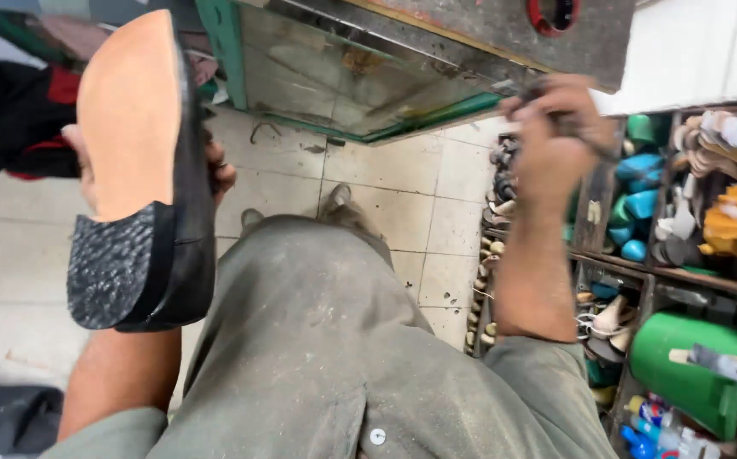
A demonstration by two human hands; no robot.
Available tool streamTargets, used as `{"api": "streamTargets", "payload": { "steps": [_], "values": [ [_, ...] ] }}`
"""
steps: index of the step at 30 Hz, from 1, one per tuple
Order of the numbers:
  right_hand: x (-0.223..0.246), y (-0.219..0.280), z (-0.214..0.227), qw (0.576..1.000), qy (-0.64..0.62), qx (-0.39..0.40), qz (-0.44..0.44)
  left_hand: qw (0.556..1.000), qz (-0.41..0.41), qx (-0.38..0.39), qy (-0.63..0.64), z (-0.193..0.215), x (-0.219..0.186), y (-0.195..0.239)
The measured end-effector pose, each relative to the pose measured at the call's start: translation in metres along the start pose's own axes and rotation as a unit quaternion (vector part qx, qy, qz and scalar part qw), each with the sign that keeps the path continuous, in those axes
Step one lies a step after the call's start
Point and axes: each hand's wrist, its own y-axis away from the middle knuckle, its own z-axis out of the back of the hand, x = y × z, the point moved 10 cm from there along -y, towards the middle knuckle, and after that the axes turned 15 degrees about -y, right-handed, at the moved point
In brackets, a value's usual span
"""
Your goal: Applying black dye to the edge of a shoe sole and heel using a brush at a repair station.
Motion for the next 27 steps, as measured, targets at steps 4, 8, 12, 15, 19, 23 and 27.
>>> {"api": "streamTargets", "payload": {
  "steps": [4,8,12,15,19,23,27],
  "values": [
    [-0.048,-0.045,0.099,0.991,0.080,-0.059,0.090,0.998,-0.049,-0.036,-0.018,-0.010,0.010,0.024],
    [-0.094,-0.081,0.120,0.991,0.108,-0.033,0.065,0.998,-0.038,0.001,-0.042,-0.018,0.022,-0.037],
    [-0.136,-0.095,0.129,0.992,0.126,0.005,0.007,0.997,0.029,-0.057,-0.039,-0.004,0.056,-0.062],
    [-0.152,-0.106,0.130,0.976,0.207,0.062,0.029,0.999,0.026,0.015,-0.039,-0.024,0.065,-0.084],
    [-0.158,-0.111,0.129,0.984,0.154,0.083,0.015,0.993,0.014,0.117,-0.010,-0.052,0.105,-0.092],
    [-0.158,-0.116,0.144,0.984,0.122,0.089,0.091,0.991,-0.088,-0.030,-0.098,-0.018,0.118,-0.100],
    [-0.219,-0.112,0.202,0.995,0.061,0.029,0.079,0.977,-0.152,-0.073,-0.133,-0.009,0.113,-0.062]
  ]
}}
